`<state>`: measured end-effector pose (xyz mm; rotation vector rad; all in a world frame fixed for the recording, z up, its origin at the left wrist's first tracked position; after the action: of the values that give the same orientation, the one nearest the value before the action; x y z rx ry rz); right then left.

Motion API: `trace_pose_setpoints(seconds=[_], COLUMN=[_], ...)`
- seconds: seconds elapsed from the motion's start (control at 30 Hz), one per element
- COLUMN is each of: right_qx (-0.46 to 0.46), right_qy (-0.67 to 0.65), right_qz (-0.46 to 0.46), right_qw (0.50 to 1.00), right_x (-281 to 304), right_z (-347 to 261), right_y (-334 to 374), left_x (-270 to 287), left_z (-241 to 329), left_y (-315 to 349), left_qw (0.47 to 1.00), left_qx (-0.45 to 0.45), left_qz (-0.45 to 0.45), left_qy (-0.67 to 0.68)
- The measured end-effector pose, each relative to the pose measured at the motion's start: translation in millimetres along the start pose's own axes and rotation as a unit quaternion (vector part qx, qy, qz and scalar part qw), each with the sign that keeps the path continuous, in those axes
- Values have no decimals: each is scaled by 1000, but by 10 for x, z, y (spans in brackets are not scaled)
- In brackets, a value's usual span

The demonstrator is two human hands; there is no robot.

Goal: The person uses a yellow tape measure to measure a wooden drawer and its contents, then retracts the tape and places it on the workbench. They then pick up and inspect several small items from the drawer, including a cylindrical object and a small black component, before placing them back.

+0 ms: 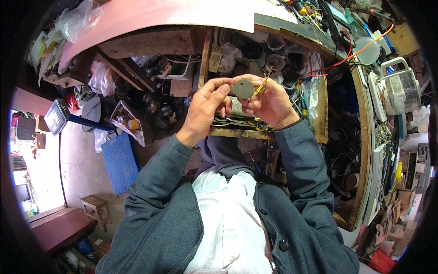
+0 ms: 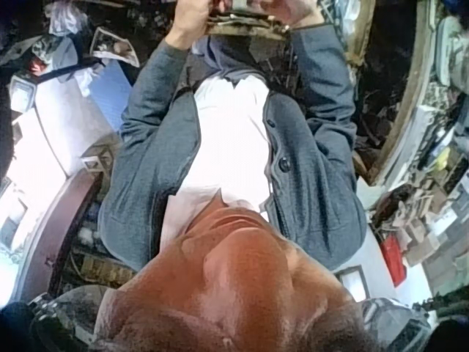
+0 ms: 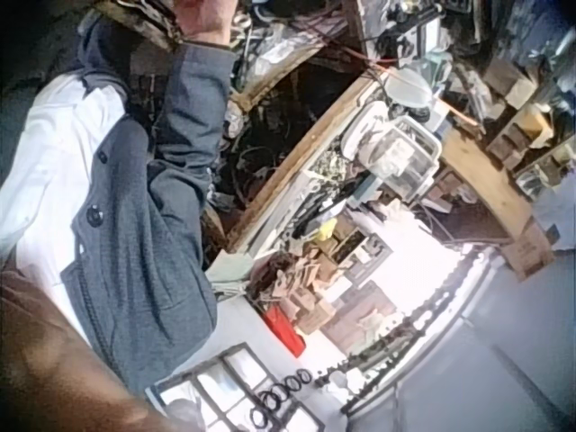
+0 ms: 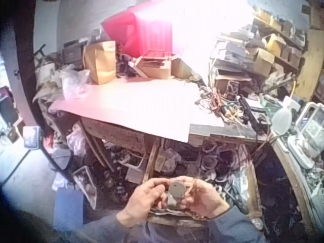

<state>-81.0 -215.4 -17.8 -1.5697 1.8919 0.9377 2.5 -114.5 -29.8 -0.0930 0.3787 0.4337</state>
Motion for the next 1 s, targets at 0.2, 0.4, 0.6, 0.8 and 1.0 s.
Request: trace_pose_setpoints(seconds=[0.2, 0.4, 0.6, 0.8, 1.0], right_qx=[151, 229, 283, 374, 374], right_qy=[196, 379, 500, 609, 678], right_qz=[57, 84, 131, 200, 367], right_qw=[967, 893, 808, 670, 515], right_x=[43, -37, -64, -230, -469], right_z=[-147, -160, -229, -800, -1971], right_y=[-29, 18, 96, 440, 1586], left_x=[7, 6, -95, -48, -82], left_z=[-11, -8, 29, -48, -100], left_y=[20, 49, 59, 62, 22], left_qw=[1000, 1000, 994, 987, 981], left_qx=[-7, -10, -3, 6, 5], left_qz=[-10, 6, 9, -1, -24], left_qy=[-24, -3, -105, -160, -190])
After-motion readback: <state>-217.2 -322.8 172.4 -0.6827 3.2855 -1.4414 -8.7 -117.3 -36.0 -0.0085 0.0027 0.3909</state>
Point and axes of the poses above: each hand's wrist, its own y-axis away from the middle knuckle, its own x-axis out of the back of the hand, z = x × y, the point moved 8 cm from there along -y, towards the middle knuckle, and after that the axes turned 6 degrees about -y, right-handed, at the moved point
